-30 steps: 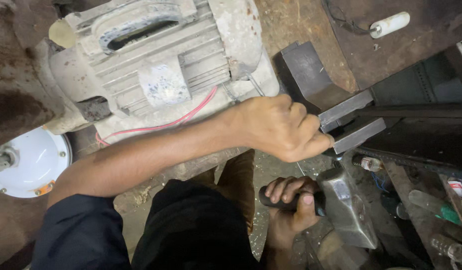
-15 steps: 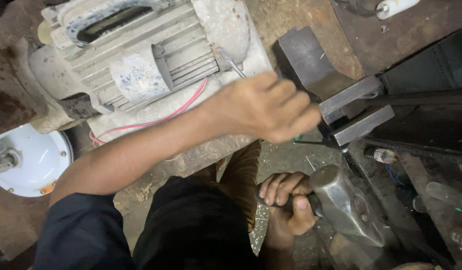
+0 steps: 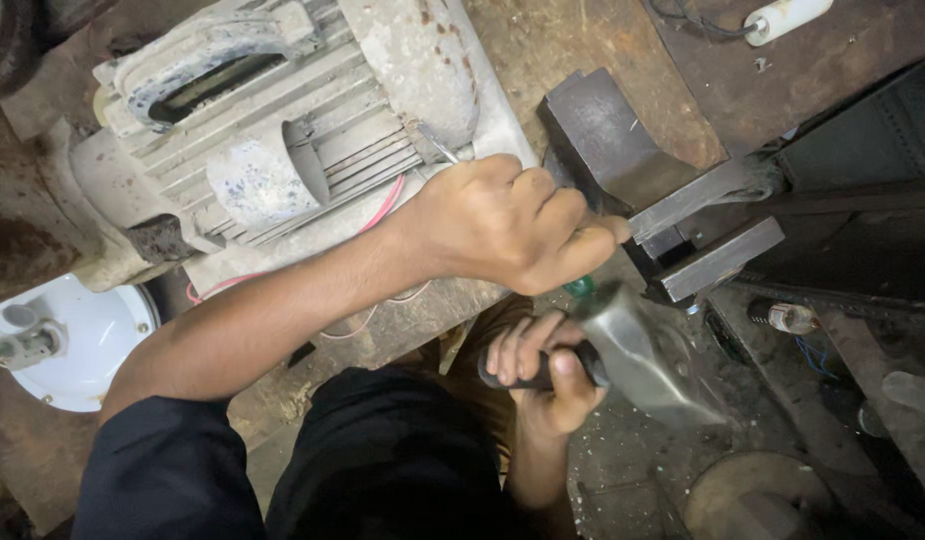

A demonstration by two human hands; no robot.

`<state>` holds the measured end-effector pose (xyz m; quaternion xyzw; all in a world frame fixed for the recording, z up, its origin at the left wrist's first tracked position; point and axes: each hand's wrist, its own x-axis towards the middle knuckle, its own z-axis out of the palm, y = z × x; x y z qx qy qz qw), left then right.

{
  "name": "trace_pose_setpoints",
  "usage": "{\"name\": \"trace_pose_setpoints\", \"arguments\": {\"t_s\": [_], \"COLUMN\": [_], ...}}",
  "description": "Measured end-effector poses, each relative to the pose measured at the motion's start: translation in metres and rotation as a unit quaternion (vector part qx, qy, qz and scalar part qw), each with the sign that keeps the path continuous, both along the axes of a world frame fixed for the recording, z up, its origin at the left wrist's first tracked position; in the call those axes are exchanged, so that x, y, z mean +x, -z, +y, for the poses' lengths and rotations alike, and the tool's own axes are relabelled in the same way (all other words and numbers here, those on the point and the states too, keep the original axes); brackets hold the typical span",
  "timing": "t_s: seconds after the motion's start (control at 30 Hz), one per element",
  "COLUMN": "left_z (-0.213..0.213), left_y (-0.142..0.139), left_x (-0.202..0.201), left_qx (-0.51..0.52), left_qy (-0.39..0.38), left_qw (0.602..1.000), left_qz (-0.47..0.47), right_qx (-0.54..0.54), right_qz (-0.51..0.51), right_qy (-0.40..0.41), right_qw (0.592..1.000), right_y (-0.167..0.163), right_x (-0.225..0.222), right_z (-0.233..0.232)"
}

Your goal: The person uses a hammer and screwdriver to pry open the casing of a dirty electric motor. They then remove the internal fan assembly and place the parts on the workbench.

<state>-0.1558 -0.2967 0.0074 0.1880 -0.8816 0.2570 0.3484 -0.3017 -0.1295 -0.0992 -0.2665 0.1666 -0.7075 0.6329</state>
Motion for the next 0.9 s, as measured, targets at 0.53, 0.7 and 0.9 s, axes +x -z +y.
{"name": "trace_pose_setpoints", "arguments": {"t_s": [0.53, 0.7, 0.9], "left_z": [-0.006, -0.003, -0.002], "left_y": [-0.004, -0.003, -0.001], "left_x": [-0.01, -0.006, -0.004], "left_qx": [-0.069, -0.012, -0.002], "left_qy": [-0.029, -0.016, -0.01], "left_qw": [0.997, 1.0, 1.0], "left_qz": [0.014, -0.013, 0.02], "right_qx": [0.152, 0.093, 0.086], "right_qz": [-0.022, -0.047, -0.02], "right_qy": [-0.08, 0.11, 0.082], "right_qw": [0.985, 0.988, 0.993], "right_y": [-0.003, -0.002, -0.006], "right_x": [-0.042, -0.055, -0.031], "right_z": [0.008, 0.016, 0.017]}}
